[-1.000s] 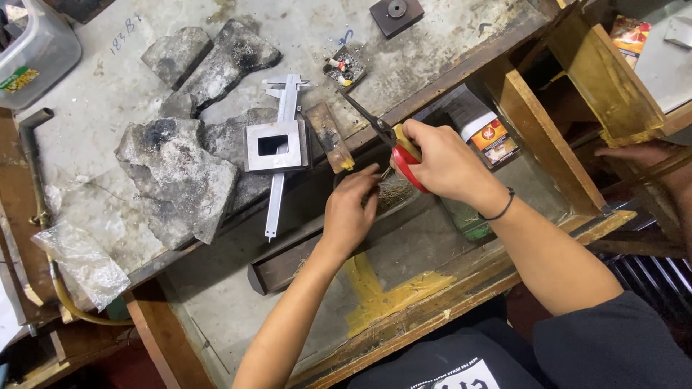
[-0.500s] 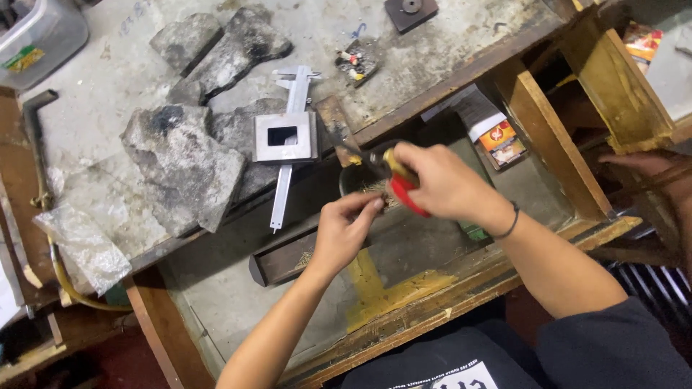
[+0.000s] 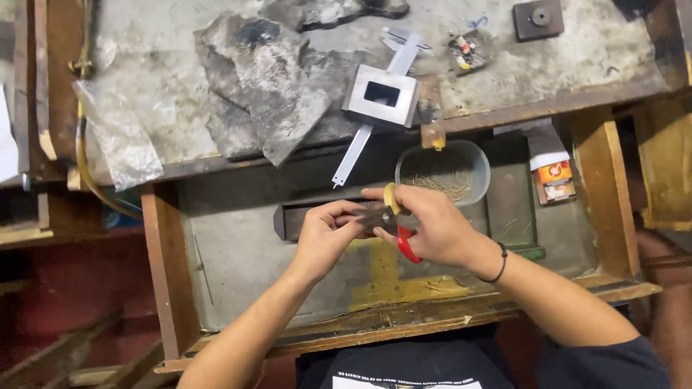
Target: The person repeatedly picks up small metal wires from a container, measures them against a vernier caliper, and cuts them with red-handled shears. The cut pieces are placed into a rectangular tray on the workbench.
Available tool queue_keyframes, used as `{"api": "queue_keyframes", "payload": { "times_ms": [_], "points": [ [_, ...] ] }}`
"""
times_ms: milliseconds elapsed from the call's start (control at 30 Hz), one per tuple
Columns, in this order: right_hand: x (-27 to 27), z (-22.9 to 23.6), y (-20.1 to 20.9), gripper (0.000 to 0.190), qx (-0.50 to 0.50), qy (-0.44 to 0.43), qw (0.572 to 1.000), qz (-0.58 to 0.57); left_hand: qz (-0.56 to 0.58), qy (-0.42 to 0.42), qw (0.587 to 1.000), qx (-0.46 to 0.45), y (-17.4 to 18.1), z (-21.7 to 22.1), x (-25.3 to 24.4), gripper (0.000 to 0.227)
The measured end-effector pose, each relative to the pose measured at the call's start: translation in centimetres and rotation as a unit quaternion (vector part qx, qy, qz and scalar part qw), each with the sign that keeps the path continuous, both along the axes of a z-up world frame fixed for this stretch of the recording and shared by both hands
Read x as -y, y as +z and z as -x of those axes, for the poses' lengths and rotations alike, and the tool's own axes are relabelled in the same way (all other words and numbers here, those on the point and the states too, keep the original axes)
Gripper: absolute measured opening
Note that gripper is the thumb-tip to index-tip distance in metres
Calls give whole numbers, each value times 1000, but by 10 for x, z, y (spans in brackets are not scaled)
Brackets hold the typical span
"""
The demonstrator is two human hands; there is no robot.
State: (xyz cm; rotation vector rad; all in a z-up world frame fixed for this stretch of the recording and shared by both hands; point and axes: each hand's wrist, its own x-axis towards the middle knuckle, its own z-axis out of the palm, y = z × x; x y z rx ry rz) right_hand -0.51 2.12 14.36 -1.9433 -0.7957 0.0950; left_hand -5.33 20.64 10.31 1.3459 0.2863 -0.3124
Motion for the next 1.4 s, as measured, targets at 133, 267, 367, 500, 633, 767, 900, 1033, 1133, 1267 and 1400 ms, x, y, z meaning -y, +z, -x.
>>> {"api": "queue_keyframes", "payload": {
  "times_ms": [133, 267, 367, 500, 633, 767, 900, 1033, 1133, 1267, 1400],
  "points": [
    [-6, 8, -35, 31, 88, 6, 996, -16, 25, 17, 1000, -1, -15, 10, -6, 20],
    [-6, 14, -50, 31, 79, -10, 996, -37, 44, -13, 999, 18, -22, 14, -8, 18],
    [-3, 16, -59, 31, 80, -23, 996, -46, 34, -20, 999, 30, -22, 14, -9, 17],
    [-5, 18, -53, 31, 85, -15, 994, -74, 42, -19, 998, 30, -18, 14, -11, 14],
    [-3, 18, -57, 31, 78, -17, 994, -79, 42, -28, 998, 33, -24, 13, -10, 14],
    [-3, 19, -60, 30, 82, -33, 992, -87, 55, -26, 998, 31, -29, 12, -6, 17],
    [-7, 19, -55, 28, 80, -37, 992, -94, 94, 7, 995, 19, -40, 13, -4, 19],
    [-6, 17, -61, 29, 74, -35, 992, -96, 90, 25, 995, 23, -39, 13, -4, 21],
    [-7, 18, -63, 29, 87, -33, 991, -95, 90, 28, 995, 25, -43, 14, -4, 20],
    [-9, 19, -64, 29, 102, -38, 989, -98, 78, 27, 996, 31, -37, 14, -4, 19],
    [-6, 19, -67, 29, 101, -44, 989, -98, 65, 23, 997, 38, -37, 15, -3, 19]
  ]
}}
